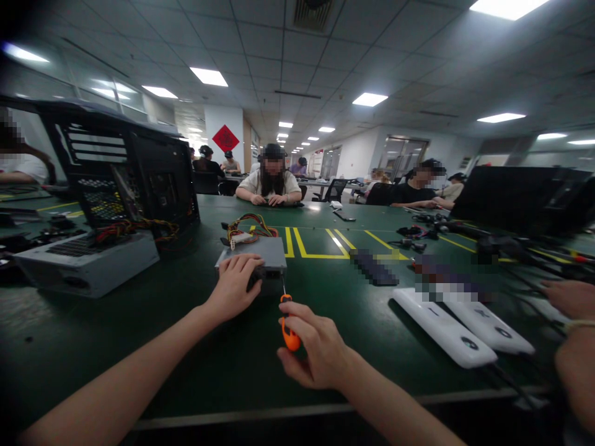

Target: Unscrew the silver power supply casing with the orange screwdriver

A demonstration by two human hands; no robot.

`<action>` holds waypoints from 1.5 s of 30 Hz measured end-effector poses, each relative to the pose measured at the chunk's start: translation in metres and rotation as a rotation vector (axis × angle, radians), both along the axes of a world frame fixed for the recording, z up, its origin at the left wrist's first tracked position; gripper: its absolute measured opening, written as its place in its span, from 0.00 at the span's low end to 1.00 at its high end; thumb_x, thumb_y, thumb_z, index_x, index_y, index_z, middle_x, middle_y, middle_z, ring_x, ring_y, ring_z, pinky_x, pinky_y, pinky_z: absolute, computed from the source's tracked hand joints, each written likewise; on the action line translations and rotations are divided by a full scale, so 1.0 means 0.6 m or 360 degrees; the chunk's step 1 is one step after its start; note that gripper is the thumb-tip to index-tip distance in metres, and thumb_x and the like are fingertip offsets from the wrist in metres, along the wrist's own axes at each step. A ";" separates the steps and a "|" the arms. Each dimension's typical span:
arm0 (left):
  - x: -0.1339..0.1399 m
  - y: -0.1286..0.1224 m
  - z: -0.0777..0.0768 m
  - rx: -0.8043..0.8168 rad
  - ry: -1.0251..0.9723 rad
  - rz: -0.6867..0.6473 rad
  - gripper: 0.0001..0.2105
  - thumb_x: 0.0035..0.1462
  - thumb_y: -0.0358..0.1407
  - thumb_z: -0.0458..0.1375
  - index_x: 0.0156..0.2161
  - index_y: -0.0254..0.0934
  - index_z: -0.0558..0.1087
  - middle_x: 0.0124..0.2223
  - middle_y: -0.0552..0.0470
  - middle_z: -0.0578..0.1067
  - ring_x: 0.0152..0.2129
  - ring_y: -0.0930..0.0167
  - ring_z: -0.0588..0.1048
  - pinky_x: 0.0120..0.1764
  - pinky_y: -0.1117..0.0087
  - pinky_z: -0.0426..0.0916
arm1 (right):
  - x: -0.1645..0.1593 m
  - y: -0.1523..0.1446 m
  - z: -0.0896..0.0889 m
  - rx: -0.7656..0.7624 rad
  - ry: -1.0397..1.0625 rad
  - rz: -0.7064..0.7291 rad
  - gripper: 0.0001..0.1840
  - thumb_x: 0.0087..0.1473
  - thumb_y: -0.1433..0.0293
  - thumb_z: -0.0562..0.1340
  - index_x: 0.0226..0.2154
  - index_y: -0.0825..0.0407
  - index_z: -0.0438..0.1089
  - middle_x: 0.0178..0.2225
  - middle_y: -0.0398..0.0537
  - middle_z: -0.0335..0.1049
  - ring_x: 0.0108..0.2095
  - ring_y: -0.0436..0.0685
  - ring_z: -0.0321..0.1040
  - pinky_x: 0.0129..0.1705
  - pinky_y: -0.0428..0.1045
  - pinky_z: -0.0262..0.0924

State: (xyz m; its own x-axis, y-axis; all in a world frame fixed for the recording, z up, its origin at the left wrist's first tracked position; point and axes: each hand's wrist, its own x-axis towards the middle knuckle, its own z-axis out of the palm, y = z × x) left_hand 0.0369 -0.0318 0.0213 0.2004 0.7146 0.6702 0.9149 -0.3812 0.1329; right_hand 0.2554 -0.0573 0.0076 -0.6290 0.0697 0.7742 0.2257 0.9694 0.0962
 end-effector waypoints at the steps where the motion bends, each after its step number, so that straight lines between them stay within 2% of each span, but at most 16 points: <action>1: 0.000 0.000 0.000 -0.0002 0.0001 0.0000 0.15 0.50 0.32 0.52 0.46 0.39 0.64 0.49 0.47 0.67 0.47 0.63 0.63 0.47 0.59 0.54 | 0.000 -0.001 0.002 0.0054 -0.0048 -0.0010 0.19 0.52 0.72 0.52 0.48 0.58 0.52 0.44 0.64 0.64 0.45 0.59 0.66 0.34 0.50 0.66; 4: 0.000 0.000 0.000 -0.0001 -0.0003 0.0010 0.16 0.50 0.31 0.52 0.46 0.40 0.64 0.49 0.47 0.67 0.47 0.63 0.63 0.47 0.59 0.54 | -0.001 -0.003 0.009 0.0251 -0.0061 -0.0122 0.16 0.53 0.71 0.53 0.46 0.57 0.58 0.43 0.62 0.65 0.41 0.57 0.67 0.31 0.47 0.65; 8: 0.001 0.000 0.001 -0.0015 -0.0005 0.0017 0.16 0.50 0.31 0.52 0.46 0.40 0.64 0.49 0.47 0.67 0.46 0.63 0.63 0.47 0.59 0.54 | 0.000 -0.001 0.015 0.0340 0.0175 -0.0292 0.08 0.54 0.68 0.54 0.37 0.53 0.62 0.34 0.54 0.67 0.29 0.51 0.66 0.28 0.46 0.63; 14: 0.000 0.001 -0.001 -0.0001 -0.0001 0.0018 0.16 0.50 0.32 0.52 0.46 0.40 0.64 0.49 0.48 0.67 0.47 0.63 0.63 0.47 0.59 0.54 | -0.002 -0.004 0.015 0.0408 0.0043 -0.0314 0.06 0.53 0.69 0.54 0.36 0.53 0.62 0.37 0.55 0.66 0.33 0.53 0.67 0.30 0.47 0.64; 17: 0.001 0.000 -0.002 0.0004 -0.0004 0.0009 0.15 0.50 0.32 0.52 0.45 0.39 0.64 0.49 0.47 0.67 0.47 0.63 0.63 0.47 0.59 0.54 | -0.013 -0.011 0.017 0.0476 -0.0106 -0.0316 0.06 0.50 0.70 0.56 0.33 0.54 0.62 0.34 0.56 0.68 0.31 0.54 0.67 0.30 0.49 0.64; 20: 0.003 -0.002 0.000 0.0014 -0.0030 0.0004 0.15 0.52 0.32 0.51 0.46 0.39 0.64 0.49 0.47 0.67 0.47 0.64 0.63 0.48 0.59 0.53 | -0.020 -0.012 0.018 0.0437 -0.0142 -0.0345 0.06 0.47 0.73 0.57 0.32 0.55 0.62 0.33 0.55 0.70 0.30 0.55 0.68 0.29 0.50 0.64; 25: 0.008 -0.011 0.004 -0.0005 0.0017 -0.0051 0.13 0.54 0.31 0.48 0.45 0.40 0.66 0.50 0.47 0.66 0.47 0.65 0.63 0.48 0.59 0.53 | -0.008 0.001 0.010 0.0211 0.0062 -0.0206 0.12 0.50 0.76 0.57 0.40 0.54 0.58 0.38 0.56 0.70 0.32 0.52 0.69 0.30 0.47 0.65; 29: 0.012 -0.015 0.001 0.0012 0.0116 -0.0093 0.12 0.54 0.30 0.49 0.42 0.42 0.70 0.52 0.47 0.64 0.49 0.63 0.61 0.49 0.56 0.51 | 0.002 0.004 0.005 0.0061 0.0050 -0.0134 0.13 0.51 0.76 0.57 0.41 0.54 0.59 0.41 0.57 0.68 0.39 0.54 0.68 0.33 0.47 0.66; 32: 0.012 -0.014 -0.002 0.0036 0.0127 -0.0109 0.14 0.54 0.30 0.49 0.43 0.43 0.71 0.52 0.46 0.63 0.50 0.62 0.60 0.49 0.56 0.52 | 0.001 0.003 0.005 -0.0062 0.0054 -0.0045 0.18 0.50 0.77 0.54 0.46 0.57 0.56 0.43 0.59 0.67 0.47 0.58 0.64 0.40 0.53 0.65; 34: 0.011 -0.012 -0.003 0.0046 0.0127 -0.0119 0.14 0.54 0.30 0.49 0.44 0.43 0.71 0.53 0.46 0.63 0.50 0.62 0.60 0.48 0.55 0.51 | -0.001 0.003 0.006 -0.0054 0.0049 -0.0047 0.21 0.50 0.78 0.53 0.48 0.58 0.54 0.44 0.60 0.66 0.48 0.58 0.62 0.41 0.53 0.65; 37: 0.010 -0.011 -0.005 0.0050 0.0131 -0.0138 0.14 0.54 0.30 0.50 0.43 0.44 0.72 0.53 0.46 0.63 0.50 0.61 0.59 0.49 0.54 0.51 | -0.005 0.003 0.010 0.0115 0.0084 -0.0194 0.18 0.50 0.76 0.57 0.45 0.55 0.58 0.43 0.59 0.66 0.42 0.56 0.67 0.36 0.50 0.66; 39: 0.010 -0.012 -0.005 0.0050 0.0136 -0.0142 0.13 0.53 0.30 0.50 0.42 0.43 0.72 0.53 0.46 0.63 0.50 0.61 0.59 0.49 0.54 0.51 | -0.006 0.003 0.013 0.0204 0.0134 -0.0284 0.12 0.49 0.73 0.60 0.39 0.54 0.61 0.38 0.56 0.69 0.35 0.54 0.69 0.31 0.48 0.66; 42: 0.011 -0.013 -0.005 0.0046 0.0145 -0.0129 0.13 0.54 0.30 0.50 0.42 0.42 0.72 0.53 0.46 0.63 0.50 0.61 0.59 0.49 0.53 0.51 | -0.006 0.002 0.015 0.0199 0.0157 -0.0330 0.08 0.49 0.70 0.62 0.32 0.53 0.62 0.32 0.53 0.70 0.30 0.52 0.69 0.27 0.46 0.65; 45: 0.011 -0.013 -0.005 0.0027 0.0160 -0.0129 0.13 0.54 0.31 0.49 0.42 0.42 0.72 0.54 0.46 0.62 0.51 0.60 0.58 0.49 0.53 0.51 | -0.005 0.002 0.013 0.0158 0.0102 -0.0312 0.07 0.49 0.70 0.62 0.30 0.53 0.61 0.33 0.53 0.70 0.30 0.52 0.69 0.29 0.46 0.65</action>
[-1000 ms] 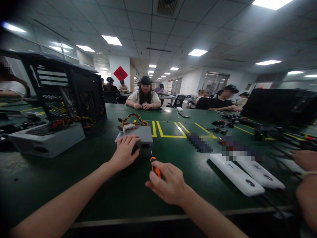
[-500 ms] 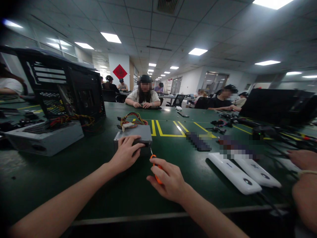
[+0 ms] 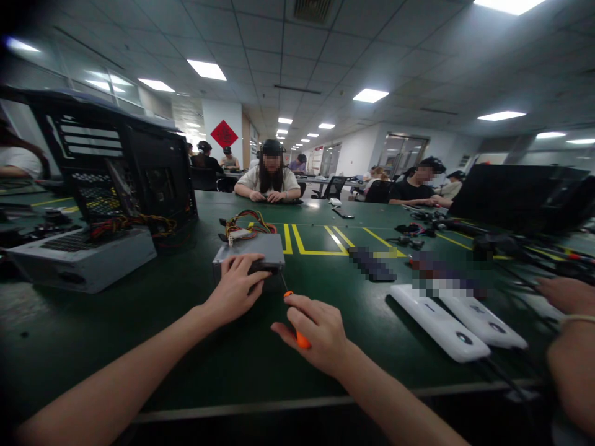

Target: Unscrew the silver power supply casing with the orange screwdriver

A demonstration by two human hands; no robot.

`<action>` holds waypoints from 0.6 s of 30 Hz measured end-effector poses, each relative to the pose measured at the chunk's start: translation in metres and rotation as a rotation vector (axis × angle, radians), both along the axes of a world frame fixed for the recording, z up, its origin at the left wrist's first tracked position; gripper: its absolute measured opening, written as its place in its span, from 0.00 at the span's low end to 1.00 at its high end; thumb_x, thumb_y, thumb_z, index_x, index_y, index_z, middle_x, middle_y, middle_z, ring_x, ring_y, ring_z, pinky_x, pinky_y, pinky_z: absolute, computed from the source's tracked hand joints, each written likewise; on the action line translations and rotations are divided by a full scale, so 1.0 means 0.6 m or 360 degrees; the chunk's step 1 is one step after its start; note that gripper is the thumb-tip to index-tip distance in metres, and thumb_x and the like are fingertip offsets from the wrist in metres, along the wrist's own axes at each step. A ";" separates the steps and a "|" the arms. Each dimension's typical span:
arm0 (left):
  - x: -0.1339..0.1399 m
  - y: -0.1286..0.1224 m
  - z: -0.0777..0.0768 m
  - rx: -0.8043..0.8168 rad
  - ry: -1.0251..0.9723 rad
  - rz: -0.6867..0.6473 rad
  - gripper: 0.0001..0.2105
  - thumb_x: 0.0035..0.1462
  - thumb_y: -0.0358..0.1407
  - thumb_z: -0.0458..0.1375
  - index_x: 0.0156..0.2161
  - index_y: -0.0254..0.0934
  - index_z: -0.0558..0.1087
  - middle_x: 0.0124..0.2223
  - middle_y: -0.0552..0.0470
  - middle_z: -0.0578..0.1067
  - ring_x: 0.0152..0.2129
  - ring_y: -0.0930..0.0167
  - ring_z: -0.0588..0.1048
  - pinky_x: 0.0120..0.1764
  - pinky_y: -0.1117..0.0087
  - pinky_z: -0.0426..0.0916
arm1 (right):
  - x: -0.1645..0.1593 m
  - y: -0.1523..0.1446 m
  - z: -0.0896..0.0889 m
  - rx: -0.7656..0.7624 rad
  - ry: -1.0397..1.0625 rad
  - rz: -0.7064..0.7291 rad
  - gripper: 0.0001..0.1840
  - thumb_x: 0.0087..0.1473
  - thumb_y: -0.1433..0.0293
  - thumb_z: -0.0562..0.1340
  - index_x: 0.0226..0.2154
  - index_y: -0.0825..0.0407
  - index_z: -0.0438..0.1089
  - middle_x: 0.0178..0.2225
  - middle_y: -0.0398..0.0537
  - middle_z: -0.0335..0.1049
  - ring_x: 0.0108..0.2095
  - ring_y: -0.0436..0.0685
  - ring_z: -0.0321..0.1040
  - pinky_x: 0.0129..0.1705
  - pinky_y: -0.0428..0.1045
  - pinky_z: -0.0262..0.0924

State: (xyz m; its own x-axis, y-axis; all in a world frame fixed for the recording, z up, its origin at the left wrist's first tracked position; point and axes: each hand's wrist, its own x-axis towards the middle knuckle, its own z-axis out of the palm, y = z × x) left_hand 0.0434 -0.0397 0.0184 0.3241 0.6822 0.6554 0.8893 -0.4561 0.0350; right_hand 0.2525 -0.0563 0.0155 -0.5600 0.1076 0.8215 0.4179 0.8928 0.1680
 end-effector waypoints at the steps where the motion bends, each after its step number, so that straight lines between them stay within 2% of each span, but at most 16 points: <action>1: 0.000 0.000 0.000 -0.0005 -0.0001 -0.0001 0.13 0.54 0.31 0.49 0.42 0.42 0.72 0.54 0.46 0.62 0.51 0.60 0.58 0.49 0.53 0.51 | 0.000 0.000 0.000 -0.0009 -0.0024 0.0007 0.07 0.49 0.70 0.62 0.30 0.53 0.62 0.34 0.53 0.71 0.31 0.52 0.70 0.29 0.46 0.65; 3: 0.000 0.000 0.000 -0.0012 -0.0012 0.0000 0.13 0.53 0.31 0.50 0.41 0.42 0.73 0.54 0.46 0.62 0.51 0.60 0.58 0.49 0.53 0.51 | 0.002 0.000 0.000 -0.0036 -0.0069 0.0021 0.07 0.50 0.68 0.61 0.32 0.53 0.62 0.36 0.53 0.71 0.32 0.52 0.70 0.31 0.46 0.65; 6: 0.000 -0.001 0.002 -0.0020 -0.0013 0.0000 0.13 0.53 0.30 0.50 0.41 0.42 0.73 0.53 0.46 0.62 0.51 0.60 0.58 0.49 0.54 0.51 | 0.004 -0.002 0.004 -0.0148 -0.0130 0.0119 0.14 0.53 0.63 0.55 0.38 0.55 0.63 0.40 0.58 0.69 0.37 0.56 0.69 0.33 0.49 0.65; 9: 0.000 -0.002 0.004 -0.0017 -0.0008 0.0000 0.13 0.53 0.30 0.50 0.41 0.42 0.73 0.53 0.46 0.62 0.50 0.60 0.59 0.48 0.54 0.51 | 0.005 -0.005 0.009 -0.0194 -0.0194 0.0218 0.19 0.54 0.64 0.49 0.43 0.58 0.61 0.43 0.61 0.66 0.40 0.58 0.68 0.34 0.51 0.65; 14: 0.001 -0.003 0.005 -0.0016 -0.0022 -0.0011 0.13 0.53 0.30 0.50 0.41 0.42 0.73 0.53 0.46 0.63 0.50 0.61 0.59 0.48 0.54 0.51 | -0.001 -0.009 0.008 -0.0049 -0.0349 0.0202 0.17 0.54 0.63 0.52 0.43 0.56 0.61 0.41 0.59 0.69 0.32 0.56 0.69 0.28 0.50 0.63; 18: 0.001 -0.001 0.004 -0.0015 -0.0033 -0.0011 0.13 0.52 0.30 0.50 0.40 0.42 0.74 0.52 0.46 0.63 0.50 0.61 0.60 0.48 0.54 0.51 | 0.000 -0.003 -0.004 -0.0069 -0.0178 0.0215 0.20 0.54 0.58 0.54 0.43 0.56 0.57 0.39 0.60 0.69 0.36 0.56 0.70 0.31 0.49 0.65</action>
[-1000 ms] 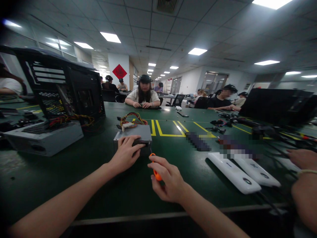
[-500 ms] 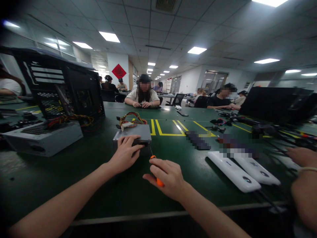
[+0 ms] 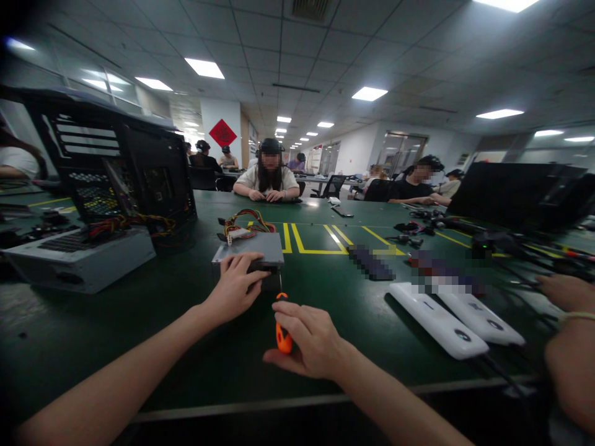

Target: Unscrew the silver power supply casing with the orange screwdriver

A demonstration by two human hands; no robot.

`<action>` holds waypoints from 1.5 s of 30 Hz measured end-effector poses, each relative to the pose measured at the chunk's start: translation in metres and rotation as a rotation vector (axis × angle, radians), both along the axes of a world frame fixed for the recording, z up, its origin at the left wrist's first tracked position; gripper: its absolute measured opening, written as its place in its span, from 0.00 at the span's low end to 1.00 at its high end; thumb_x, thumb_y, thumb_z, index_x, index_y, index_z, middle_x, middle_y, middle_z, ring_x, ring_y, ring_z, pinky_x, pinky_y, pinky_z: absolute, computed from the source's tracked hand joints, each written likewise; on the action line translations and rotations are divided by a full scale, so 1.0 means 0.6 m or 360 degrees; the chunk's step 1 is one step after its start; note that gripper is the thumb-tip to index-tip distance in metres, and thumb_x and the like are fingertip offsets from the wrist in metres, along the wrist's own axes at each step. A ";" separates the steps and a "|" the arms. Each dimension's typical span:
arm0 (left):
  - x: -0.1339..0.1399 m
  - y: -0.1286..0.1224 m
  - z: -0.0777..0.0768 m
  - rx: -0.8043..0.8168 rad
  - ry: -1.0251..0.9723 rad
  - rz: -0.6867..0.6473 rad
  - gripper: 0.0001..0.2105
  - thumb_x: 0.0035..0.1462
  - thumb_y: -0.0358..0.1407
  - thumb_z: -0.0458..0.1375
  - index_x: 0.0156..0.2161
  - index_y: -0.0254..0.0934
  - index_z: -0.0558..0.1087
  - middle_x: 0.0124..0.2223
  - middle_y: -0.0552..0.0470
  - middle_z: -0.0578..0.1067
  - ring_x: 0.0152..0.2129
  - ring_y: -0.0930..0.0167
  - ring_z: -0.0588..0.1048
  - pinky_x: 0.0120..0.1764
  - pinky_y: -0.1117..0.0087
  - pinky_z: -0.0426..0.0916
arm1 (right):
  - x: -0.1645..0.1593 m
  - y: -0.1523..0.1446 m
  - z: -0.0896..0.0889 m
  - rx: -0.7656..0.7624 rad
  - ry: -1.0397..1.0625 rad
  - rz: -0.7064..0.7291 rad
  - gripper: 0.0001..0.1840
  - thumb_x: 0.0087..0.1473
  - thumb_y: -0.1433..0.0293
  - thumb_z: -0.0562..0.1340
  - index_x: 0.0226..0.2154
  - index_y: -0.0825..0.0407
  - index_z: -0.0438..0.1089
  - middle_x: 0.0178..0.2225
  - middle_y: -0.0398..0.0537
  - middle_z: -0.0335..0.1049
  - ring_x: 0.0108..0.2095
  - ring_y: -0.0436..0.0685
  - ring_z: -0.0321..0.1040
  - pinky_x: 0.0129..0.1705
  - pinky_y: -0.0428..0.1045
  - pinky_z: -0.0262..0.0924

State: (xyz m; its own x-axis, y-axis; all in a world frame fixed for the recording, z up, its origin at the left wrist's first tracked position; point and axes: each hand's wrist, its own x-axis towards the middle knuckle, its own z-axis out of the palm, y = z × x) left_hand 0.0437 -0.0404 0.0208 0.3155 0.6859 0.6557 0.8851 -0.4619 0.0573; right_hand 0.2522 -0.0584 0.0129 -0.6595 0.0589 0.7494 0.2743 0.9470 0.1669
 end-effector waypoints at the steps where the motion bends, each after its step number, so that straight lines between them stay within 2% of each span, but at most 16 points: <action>1: 0.000 0.001 -0.001 0.0000 0.0002 0.0004 0.13 0.52 0.30 0.50 0.40 0.42 0.74 0.52 0.46 0.63 0.50 0.61 0.60 0.48 0.54 0.52 | 0.001 0.002 -0.003 -0.0045 0.0055 0.0000 0.22 0.53 0.56 0.55 0.43 0.56 0.56 0.39 0.60 0.68 0.37 0.57 0.70 0.32 0.49 0.66; 3: -0.001 0.002 -0.002 0.0004 -0.0004 0.0009 0.13 0.52 0.30 0.50 0.40 0.42 0.74 0.52 0.46 0.64 0.49 0.61 0.60 0.47 0.54 0.52 | 0.004 0.006 -0.008 -0.0159 0.0107 0.0017 0.25 0.52 0.53 0.54 0.44 0.55 0.54 0.40 0.60 0.67 0.40 0.58 0.69 0.34 0.50 0.66; 6: -0.001 0.003 -0.004 0.0009 -0.0012 0.0001 0.13 0.52 0.30 0.50 0.40 0.42 0.74 0.52 0.46 0.63 0.50 0.61 0.59 0.48 0.54 0.52 | 0.006 0.005 -0.005 -0.0232 0.0060 0.0098 0.22 0.55 0.59 0.52 0.46 0.56 0.52 0.42 0.62 0.65 0.44 0.59 0.66 0.36 0.51 0.66; 8: -0.001 0.003 -0.004 0.0014 -0.0016 0.0001 0.13 0.52 0.30 0.50 0.40 0.42 0.74 0.52 0.47 0.63 0.50 0.61 0.59 0.48 0.54 0.52 | 0.004 0.000 0.001 -0.0121 -0.0031 0.0094 0.19 0.55 0.63 0.51 0.47 0.57 0.54 0.42 0.62 0.65 0.42 0.59 0.67 0.35 0.52 0.65; 11: -0.001 0.003 -0.005 0.0020 -0.0026 0.0004 0.13 0.52 0.30 0.50 0.40 0.43 0.74 0.52 0.47 0.63 0.50 0.61 0.60 0.48 0.55 0.52 | 0.000 -0.006 0.006 0.0097 -0.0164 0.0006 0.17 0.55 0.64 0.52 0.45 0.56 0.59 0.41 0.61 0.67 0.35 0.57 0.68 0.31 0.51 0.64; 14: 0.000 0.003 -0.004 0.0014 -0.0017 0.0000 0.13 0.52 0.30 0.51 0.40 0.42 0.74 0.52 0.47 0.63 0.50 0.62 0.60 0.48 0.55 0.52 | 0.001 -0.006 0.002 0.0092 -0.0123 0.0010 0.17 0.55 0.62 0.53 0.44 0.56 0.58 0.42 0.62 0.67 0.33 0.55 0.69 0.30 0.49 0.64; 18: -0.001 0.002 -0.003 0.0005 -0.0010 0.0009 0.13 0.52 0.30 0.51 0.40 0.42 0.74 0.52 0.47 0.63 0.50 0.61 0.59 0.48 0.55 0.52 | 0.008 0.000 -0.004 -0.0146 0.0042 0.0091 0.20 0.55 0.62 0.54 0.47 0.57 0.54 0.45 0.62 0.65 0.42 0.57 0.67 0.36 0.49 0.65; 21: -0.001 0.002 -0.003 0.0010 -0.0008 0.0010 0.13 0.53 0.30 0.50 0.40 0.42 0.74 0.52 0.46 0.63 0.50 0.61 0.59 0.48 0.55 0.52 | 0.009 0.000 0.000 -0.0162 -0.0020 0.0126 0.20 0.55 0.67 0.50 0.50 0.58 0.51 0.48 0.64 0.61 0.48 0.59 0.63 0.40 0.52 0.64; 23: -0.001 0.002 -0.003 0.0013 -0.0009 0.0009 0.13 0.53 0.31 0.50 0.40 0.42 0.74 0.52 0.46 0.63 0.50 0.61 0.59 0.48 0.54 0.52 | 0.006 -0.002 0.004 -0.0056 -0.0104 0.0075 0.20 0.55 0.69 0.48 0.50 0.57 0.53 0.48 0.64 0.61 0.46 0.59 0.64 0.38 0.53 0.64; 26: -0.001 0.002 -0.003 0.0004 -0.0013 0.0003 0.13 0.53 0.30 0.50 0.40 0.42 0.74 0.53 0.46 0.63 0.50 0.61 0.59 0.48 0.54 0.52 | 0.002 -0.004 0.004 0.0103 -0.0113 0.0012 0.17 0.54 0.67 0.52 0.46 0.55 0.56 0.44 0.62 0.65 0.39 0.57 0.68 0.34 0.51 0.64; 29: -0.001 0.002 -0.002 -0.0008 -0.0019 0.0003 0.13 0.53 0.30 0.50 0.40 0.42 0.74 0.53 0.46 0.63 0.50 0.61 0.59 0.48 0.54 0.52 | 0.001 -0.004 -0.003 0.0068 -0.0005 0.0024 0.18 0.51 0.68 0.56 0.44 0.55 0.54 0.42 0.61 0.67 0.39 0.57 0.68 0.33 0.49 0.65; 32: 0.000 0.001 -0.002 -0.0006 -0.0020 0.0012 0.13 0.52 0.30 0.51 0.40 0.42 0.74 0.52 0.46 0.64 0.50 0.61 0.59 0.48 0.54 0.52 | 0.003 -0.004 -0.004 -0.0019 0.0014 0.0023 0.16 0.52 0.69 0.55 0.43 0.54 0.53 0.42 0.61 0.66 0.41 0.57 0.68 0.34 0.48 0.65; 36: 0.000 0.001 -0.002 -0.0006 -0.0022 0.0010 0.13 0.52 0.31 0.51 0.40 0.43 0.74 0.52 0.47 0.64 0.50 0.62 0.59 0.48 0.54 0.52 | 0.004 -0.007 0.002 0.0116 -0.0146 -0.0042 0.16 0.54 0.68 0.52 0.46 0.56 0.57 0.44 0.64 0.64 0.43 0.59 0.66 0.33 0.49 0.64; 38: 0.000 0.002 -0.002 -0.0002 -0.0024 0.0008 0.12 0.52 0.31 0.51 0.40 0.42 0.74 0.52 0.47 0.64 0.50 0.61 0.59 0.48 0.54 0.52 | 0.004 -0.007 0.004 0.0169 -0.0187 -0.0079 0.15 0.54 0.68 0.52 0.45 0.55 0.59 0.45 0.63 0.63 0.40 0.58 0.67 0.33 0.49 0.64; 42: 0.000 0.001 -0.001 -0.0003 -0.0037 0.0006 0.12 0.52 0.30 0.51 0.40 0.42 0.74 0.52 0.46 0.64 0.50 0.61 0.60 0.48 0.54 0.51 | 0.007 -0.004 0.007 0.0237 0.0002 -0.0157 0.13 0.54 0.66 0.54 0.42 0.54 0.60 0.41 0.59 0.66 0.34 0.55 0.67 0.31 0.49 0.63; 45: -0.001 0.000 0.000 -0.0006 -0.0032 -0.0004 0.13 0.52 0.30 0.50 0.40 0.42 0.74 0.52 0.46 0.64 0.50 0.61 0.59 0.49 0.54 0.51 | 0.011 -0.006 0.014 0.0356 0.0090 -0.0330 0.09 0.54 0.71 0.53 0.40 0.53 0.61 0.35 0.55 0.68 0.30 0.53 0.67 0.29 0.47 0.62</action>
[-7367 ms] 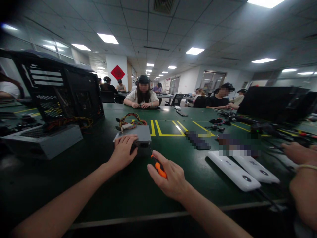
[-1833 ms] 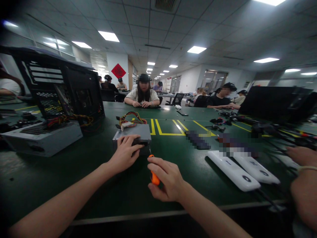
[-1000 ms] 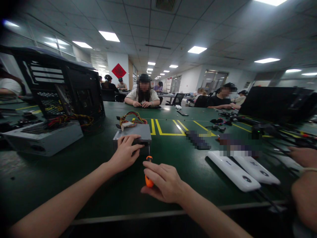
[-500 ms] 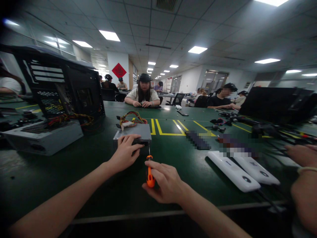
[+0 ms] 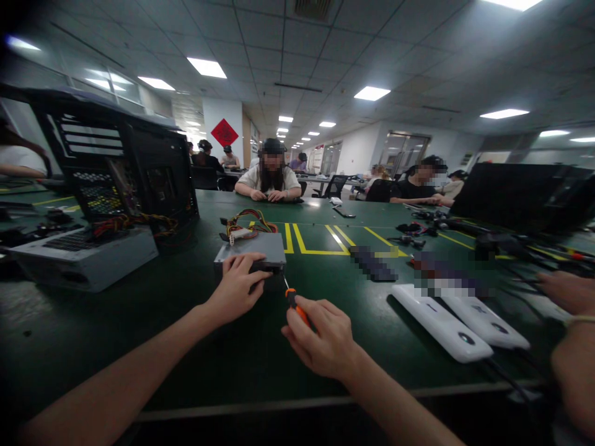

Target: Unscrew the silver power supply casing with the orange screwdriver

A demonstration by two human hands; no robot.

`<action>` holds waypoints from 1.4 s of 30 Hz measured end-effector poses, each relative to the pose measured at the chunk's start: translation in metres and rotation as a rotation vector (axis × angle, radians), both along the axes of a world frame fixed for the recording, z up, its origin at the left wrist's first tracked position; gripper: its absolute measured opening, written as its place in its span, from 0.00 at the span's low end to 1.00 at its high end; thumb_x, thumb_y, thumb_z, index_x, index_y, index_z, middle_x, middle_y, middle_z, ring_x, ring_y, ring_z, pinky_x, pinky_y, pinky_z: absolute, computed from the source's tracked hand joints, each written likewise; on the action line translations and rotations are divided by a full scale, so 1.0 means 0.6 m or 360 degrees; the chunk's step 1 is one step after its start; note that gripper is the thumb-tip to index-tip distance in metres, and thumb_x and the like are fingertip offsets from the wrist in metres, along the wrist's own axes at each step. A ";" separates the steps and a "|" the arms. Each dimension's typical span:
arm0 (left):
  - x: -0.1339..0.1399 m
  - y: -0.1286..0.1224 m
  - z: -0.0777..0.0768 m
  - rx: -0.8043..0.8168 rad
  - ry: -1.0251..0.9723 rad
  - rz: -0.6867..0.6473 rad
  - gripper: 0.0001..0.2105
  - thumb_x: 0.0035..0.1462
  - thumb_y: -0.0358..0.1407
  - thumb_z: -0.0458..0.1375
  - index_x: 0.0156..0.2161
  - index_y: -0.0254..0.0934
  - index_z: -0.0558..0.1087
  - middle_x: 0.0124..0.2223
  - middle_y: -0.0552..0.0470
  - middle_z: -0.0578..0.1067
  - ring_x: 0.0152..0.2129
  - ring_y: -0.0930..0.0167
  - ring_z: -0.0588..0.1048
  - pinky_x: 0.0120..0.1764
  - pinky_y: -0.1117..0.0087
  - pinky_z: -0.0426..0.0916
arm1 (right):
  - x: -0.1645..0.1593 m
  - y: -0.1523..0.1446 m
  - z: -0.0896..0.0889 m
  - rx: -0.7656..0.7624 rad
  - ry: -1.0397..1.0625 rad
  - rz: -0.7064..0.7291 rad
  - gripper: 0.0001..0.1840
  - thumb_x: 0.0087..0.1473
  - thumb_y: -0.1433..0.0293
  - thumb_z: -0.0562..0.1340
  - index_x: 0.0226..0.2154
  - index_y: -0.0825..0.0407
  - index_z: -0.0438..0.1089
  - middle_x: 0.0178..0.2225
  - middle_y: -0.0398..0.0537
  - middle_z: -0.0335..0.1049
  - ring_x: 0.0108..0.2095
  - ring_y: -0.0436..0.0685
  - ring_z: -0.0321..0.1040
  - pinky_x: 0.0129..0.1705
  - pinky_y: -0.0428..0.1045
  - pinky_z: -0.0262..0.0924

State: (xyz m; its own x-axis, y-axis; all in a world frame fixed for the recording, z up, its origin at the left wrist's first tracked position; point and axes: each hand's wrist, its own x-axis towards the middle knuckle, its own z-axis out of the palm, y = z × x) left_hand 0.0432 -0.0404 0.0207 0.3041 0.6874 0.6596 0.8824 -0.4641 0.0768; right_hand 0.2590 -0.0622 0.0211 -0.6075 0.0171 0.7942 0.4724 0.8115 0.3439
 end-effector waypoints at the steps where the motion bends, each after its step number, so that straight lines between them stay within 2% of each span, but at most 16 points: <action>1: 0.000 0.000 0.000 -0.0005 0.0005 -0.0003 0.13 0.52 0.30 0.50 0.40 0.41 0.74 0.52 0.46 0.63 0.50 0.62 0.59 0.49 0.54 0.51 | 0.000 -0.004 0.003 0.0018 -0.0004 -0.0093 0.08 0.54 0.73 0.53 0.39 0.53 0.62 0.34 0.53 0.69 0.29 0.52 0.67 0.29 0.46 0.62; 4: -0.001 0.000 -0.001 -0.0018 -0.0001 -0.0002 0.13 0.52 0.30 0.50 0.41 0.42 0.73 0.53 0.46 0.63 0.50 0.61 0.59 0.49 0.54 0.52 | -0.004 -0.024 0.008 -0.0076 -0.0055 -0.0390 0.07 0.54 0.72 0.53 0.36 0.53 0.64 0.32 0.52 0.69 0.28 0.52 0.67 0.29 0.47 0.62; 7: -0.001 -0.001 -0.001 -0.0011 -0.0024 -0.0008 0.13 0.52 0.30 0.50 0.41 0.42 0.73 0.53 0.46 0.63 0.51 0.61 0.59 0.49 0.54 0.52 | -0.016 -0.046 0.002 -0.0161 -0.0097 -0.0553 0.09 0.55 0.72 0.52 0.37 0.56 0.64 0.38 0.58 0.68 0.31 0.55 0.68 0.31 0.49 0.63; 11: -0.001 -0.001 -0.001 -0.0008 -0.0019 -0.0007 0.13 0.52 0.30 0.51 0.40 0.41 0.73 0.52 0.46 0.63 0.50 0.61 0.59 0.49 0.54 0.52 | -0.031 -0.052 -0.009 -0.0201 -0.0064 -0.0548 0.11 0.55 0.75 0.50 0.41 0.58 0.61 0.40 0.61 0.67 0.32 0.56 0.68 0.32 0.50 0.64; 15: -0.002 -0.001 -0.001 -0.0013 -0.0017 -0.0016 0.12 0.52 0.30 0.51 0.40 0.41 0.73 0.52 0.46 0.63 0.50 0.61 0.59 0.49 0.54 0.52 | -0.032 -0.043 -0.008 -0.0188 0.0108 -0.0611 0.06 0.56 0.71 0.52 0.38 0.55 0.60 0.30 0.51 0.69 0.25 0.53 0.67 0.25 0.48 0.61; 17: -0.003 -0.001 -0.002 -0.0009 -0.0024 -0.0015 0.13 0.51 0.30 0.51 0.40 0.41 0.73 0.52 0.46 0.63 0.50 0.61 0.59 0.49 0.53 0.52 | -0.029 -0.043 -0.008 -0.0281 0.0196 -0.0675 0.07 0.57 0.67 0.51 0.37 0.54 0.60 0.28 0.48 0.68 0.22 0.53 0.66 0.22 0.48 0.60; 19: -0.003 -0.001 -0.002 -0.0007 -0.0027 -0.0009 0.12 0.51 0.29 0.51 0.40 0.41 0.73 0.52 0.46 0.64 0.50 0.61 0.59 0.49 0.53 0.52 | -0.027 -0.048 -0.011 -0.0446 0.0308 -0.0680 0.10 0.58 0.66 0.49 0.39 0.54 0.59 0.33 0.52 0.68 0.26 0.55 0.68 0.25 0.49 0.63; 21: -0.003 -0.001 -0.002 -0.0007 -0.0025 -0.0006 0.12 0.51 0.29 0.51 0.40 0.41 0.74 0.52 0.46 0.64 0.50 0.60 0.59 0.49 0.53 0.52 | -0.028 -0.053 -0.016 -0.0584 0.0423 -0.0609 0.10 0.57 0.67 0.49 0.41 0.53 0.57 0.41 0.56 0.65 0.36 0.57 0.68 0.31 0.51 0.66; 23: -0.003 -0.001 -0.001 -0.0008 -0.0018 -0.0005 0.13 0.51 0.30 0.51 0.40 0.41 0.73 0.52 0.46 0.64 0.50 0.61 0.59 0.49 0.53 0.52 | -0.029 -0.055 -0.020 -0.0606 0.0466 -0.0494 0.10 0.57 0.70 0.49 0.42 0.53 0.56 0.43 0.56 0.63 0.42 0.57 0.66 0.36 0.51 0.66; 25: -0.002 -0.001 0.000 -0.0012 -0.0005 -0.0001 0.13 0.52 0.30 0.50 0.40 0.41 0.73 0.52 0.46 0.63 0.50 0.61 0.59 0.48 0.54 0.52 | -0.029 -0.054 -0.022 -0.0550 0.0466 -0.0465 0.10 0.57 0.71 0.48 0.43 0.52 0.57 0.39 0.54 0.65 0.39 0.56 0.68 0.34 0.50 0.67; 28: -0.002 -0.001 0.000 -0.0022 0.0023 0.0007 0.13 0.52 0.30 0.50 0.41 0.41 0.73 0.53 0.45 0.63 0.51 0.61 0.59 0.49 0.54 0.52 | -0.029 -0.049 -0.017 -0.0516 0.0508 -0.0654 0.09 0.59 0.68 0.47 0.40 0.52 0.59 0.31 0.50 0.67 0.27 0.54 0.69 0.23 0.46 0.64; 30: -0.003 -0.001 0.000 -0.0022 0.0030 0.0008 0.13 0.53 0.30 0.50 0.41 0.41 0.73 0.53 0.45 0.63 0.51 0.62 0.58 0.49 0.54 0.51 | -0.030 -0.051 -0.011 -0.0565 0.0508 -0.0748 0.11 0.59 0.66 0.47 0.38 0.52 0.60 0.30 0.50 0.67 0.25 0.54 0.69 0.21 0.47 0.63; 34: -0.003 -0.002 0.000 -0.0019 0.0012 0.0000 0.12 0.52 0.30 0.50 0.40 0.41 0.73 0.52 0.46 0.63 0.51 0.61 0.59 0.49 0.54 0.52 | -0.042 -0.065 -0.002 -0.0592 0.0412 -0.0674 0.13 0.58 0.68 0.46 0.42 0.54 0.59 0.42 0.58 0.65 0.41 0.59 0.68 0.36 0.52 0.66; 35: -0.003 -0.002 0.000 -0.0018 0.0010 -0.0001 0.12 0.52 0.30 0.50 0.40 0.41 0.73 0.52 0.46 0.63 0.51 0.61 0.59 0.49 0.54 0.52 | -0.045 -0.068 -0.002 -0.0582 0.0369 -0.0652 0.13 0.58 0.69 0.46 0.44 0.54 0.58 0.43 0.58 0.65 0.42 0.59 0.67 0.37 0.52 0.66; 38: -0.004 -0.002 0.000 -0.0016 0.0015 -0.0004 0.13 0.52 0.30 0.50 0.41 0.41 0.73 0.53 0.46 0.63 0.51 0.61 0.58 0.49 0.54 0.52 | -0.048 -0.073 -0.005 -0.0568 0.0300 -0.0683 0.13 0.59 0.69 0.45 0.44 0.54 0.58 0.38 0.55 0.68 0.33 0.56 0.70 0.30 0.49 0.65; 42: -0.005 -0.001 0.000 -0.0024 0.0021 -0.0009 0.13 0.53 0.31 0.50 0.41 0.41 0.73 0.53 0.46 0.63 0.51 0.61 0.59 0.49 0.54 0.52 | -0.042 -0.069 -0.005 -0.0605 0.0383 -0.0834 0.13 0.59 0.64 0.46 0.38 0.53 0.61 0.28 0.49 0.70 0.22 0.54 0.69 0.20 0.46 0.61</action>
